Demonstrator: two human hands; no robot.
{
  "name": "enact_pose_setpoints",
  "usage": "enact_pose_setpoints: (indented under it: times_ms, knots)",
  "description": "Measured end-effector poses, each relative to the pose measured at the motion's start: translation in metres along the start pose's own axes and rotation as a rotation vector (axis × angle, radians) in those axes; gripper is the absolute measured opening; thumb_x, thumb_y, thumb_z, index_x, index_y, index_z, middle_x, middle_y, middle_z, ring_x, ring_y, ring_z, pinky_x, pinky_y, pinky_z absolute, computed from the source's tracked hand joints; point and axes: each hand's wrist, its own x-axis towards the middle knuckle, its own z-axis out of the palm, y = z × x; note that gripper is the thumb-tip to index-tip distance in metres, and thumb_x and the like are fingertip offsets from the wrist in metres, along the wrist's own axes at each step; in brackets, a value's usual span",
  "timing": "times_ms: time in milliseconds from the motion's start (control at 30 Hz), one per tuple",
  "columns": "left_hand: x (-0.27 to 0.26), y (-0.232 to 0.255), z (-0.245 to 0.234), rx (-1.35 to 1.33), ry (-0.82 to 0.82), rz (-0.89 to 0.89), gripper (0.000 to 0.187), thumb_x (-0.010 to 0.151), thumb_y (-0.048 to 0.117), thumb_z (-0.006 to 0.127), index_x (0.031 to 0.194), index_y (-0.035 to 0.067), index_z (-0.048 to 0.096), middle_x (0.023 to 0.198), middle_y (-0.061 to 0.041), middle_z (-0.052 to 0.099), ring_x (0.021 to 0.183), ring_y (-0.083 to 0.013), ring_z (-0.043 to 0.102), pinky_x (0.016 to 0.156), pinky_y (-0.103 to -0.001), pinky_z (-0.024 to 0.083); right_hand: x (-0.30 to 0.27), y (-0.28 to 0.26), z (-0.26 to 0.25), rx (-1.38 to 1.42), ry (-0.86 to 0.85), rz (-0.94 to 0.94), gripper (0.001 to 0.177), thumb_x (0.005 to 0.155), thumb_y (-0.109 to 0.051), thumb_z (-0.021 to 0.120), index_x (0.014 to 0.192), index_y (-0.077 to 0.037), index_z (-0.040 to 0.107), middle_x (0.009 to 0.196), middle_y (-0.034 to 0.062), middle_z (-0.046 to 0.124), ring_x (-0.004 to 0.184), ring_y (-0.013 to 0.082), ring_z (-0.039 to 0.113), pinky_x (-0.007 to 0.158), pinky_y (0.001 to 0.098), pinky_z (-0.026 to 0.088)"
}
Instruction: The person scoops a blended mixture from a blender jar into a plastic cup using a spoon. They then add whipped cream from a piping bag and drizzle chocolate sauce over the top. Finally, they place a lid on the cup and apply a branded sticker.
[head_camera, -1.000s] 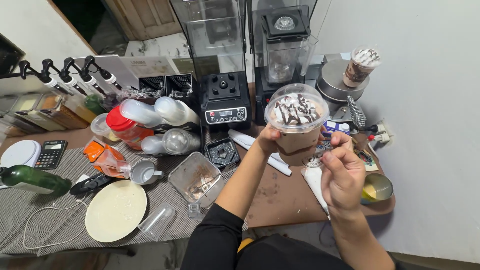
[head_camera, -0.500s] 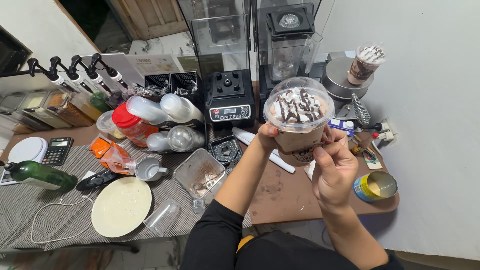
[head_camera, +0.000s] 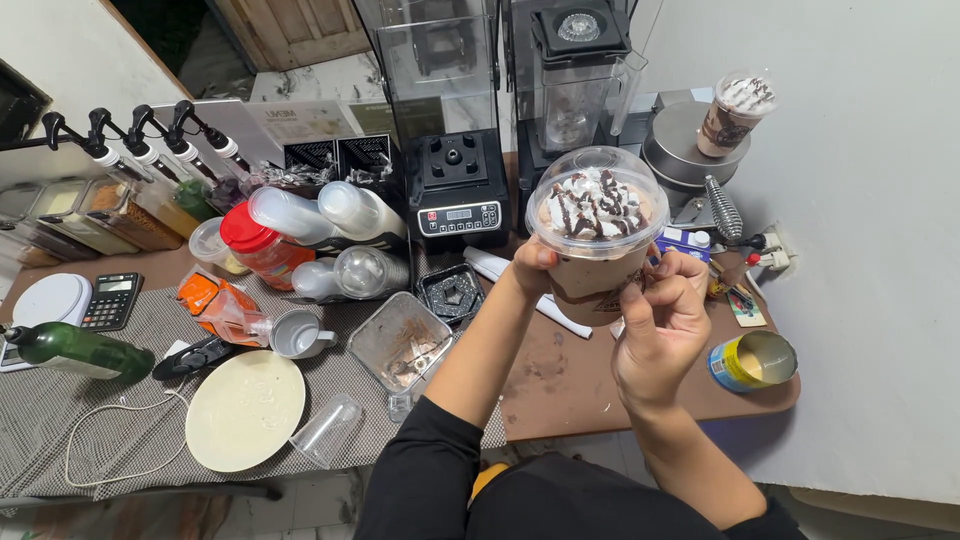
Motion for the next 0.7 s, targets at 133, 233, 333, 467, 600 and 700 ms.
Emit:
enact_pose_setpoints:
  times_ms: [133,233,333,467,600,700]
  knots:
    - [0.001,0.004,0.009,0.000,-0.034,-0.006,0.086,0.076,0.031,0.083,0.145,-0.009,0.051,0.132,-0.024,0.065,0.125,-0.0325,0.065,0.111,-0.043,0.051,-0.002,0.004,0.000,-0.144,0.009,-0.064,0.029,0.097,-0.012,0.075,0.081,-0.008,0.051,0.120,0.0055,0.043,0.113,0.0134,0.043,0.110,0.0301,0.036]
    - [0.001,0.005,0.009,0.005,-0.028,0.003,0.084,0.076,0.030,0.084,0.142,-0.010,0.051,0.132,-0.023,0.065,0.120,-0.0310,0.065,0.107,-0.039,0.051,-0.003,0.009,0.001,-0.256,0.001,-0.137,0.034,0.097,-0.021,0.073,0.078,-0.009,0.048,0.116,0.0075,0.044,0.112,0.0144,0.043,0.104,0.0277,0.036]
    - [0.000,0.003,0.006,-0.010,-0.064,-0.057,0.090,0.074,0.029,0.086,0.147,-0.008,0.050,0.139,-0.022,0.064,0.127,-0.0320,0.064,0.112,-0.041,0.050,0.000,0.009,-0.001,-0.249,0.033,-0.198,0.032,0.098,-0.027,0.070,0.082,-0.008,0.049,0.115,0.0095,0.046,0.109,0.0144,0.043,0.103,0.0249,0.036]
    - [-0.002,0.003,-0.002,0.015,-0.069,-0.047,0.093,0.072,0.026,0.088,0.149,-0.006,0.047,0.142,-0.020,0.062,0.129,-0.0298,0.062,0.114,-0.040,0.049,0.006,-0.003,-0.008,-0.366,0.047,-0.440,0.030,0.085,-0.026,0.069,0.090,-0.003,0.052,0.108,0.0074,0.047,0.095,0.0169,0.051,0.089,0.0299,0.048]
    - [-0.003,0.006,-0.003,0.065,-0.066,-0.021,0.093,0.074,0.025,0.088,0.150,-0.007,0.046,0.139,-0.021,0.062,0.126,-0.0298,0.062,0.111,-0.039,0.049,0.013,-0.018,-0.009,-0.743,-0.266,-0.818,0.015,0.083,-0.010,0.079,0.096,-0.008,0.070,0.104,0.0052,0.056,0.094,0.0265,0.055,0.081,0.0375,0.051]
    - [-0.002,0.009,0.008,0.064,-0.047,0.003,0.092,0.074,0.026,0.088,0.150,-0.006,0.046,0.140,-0.021,0.062,0.127,-0.0308,0.063,0.111,-0.042,0.050,0.018,-0.023,0.001,-0.780,-0.254,-0.798,0.021,0.080,-0.007,0.078,0.100,-0.009,0.073,0.103,0.0046,0.060,0.095,0.0262,0.057,0.082,0.0391,0.052]
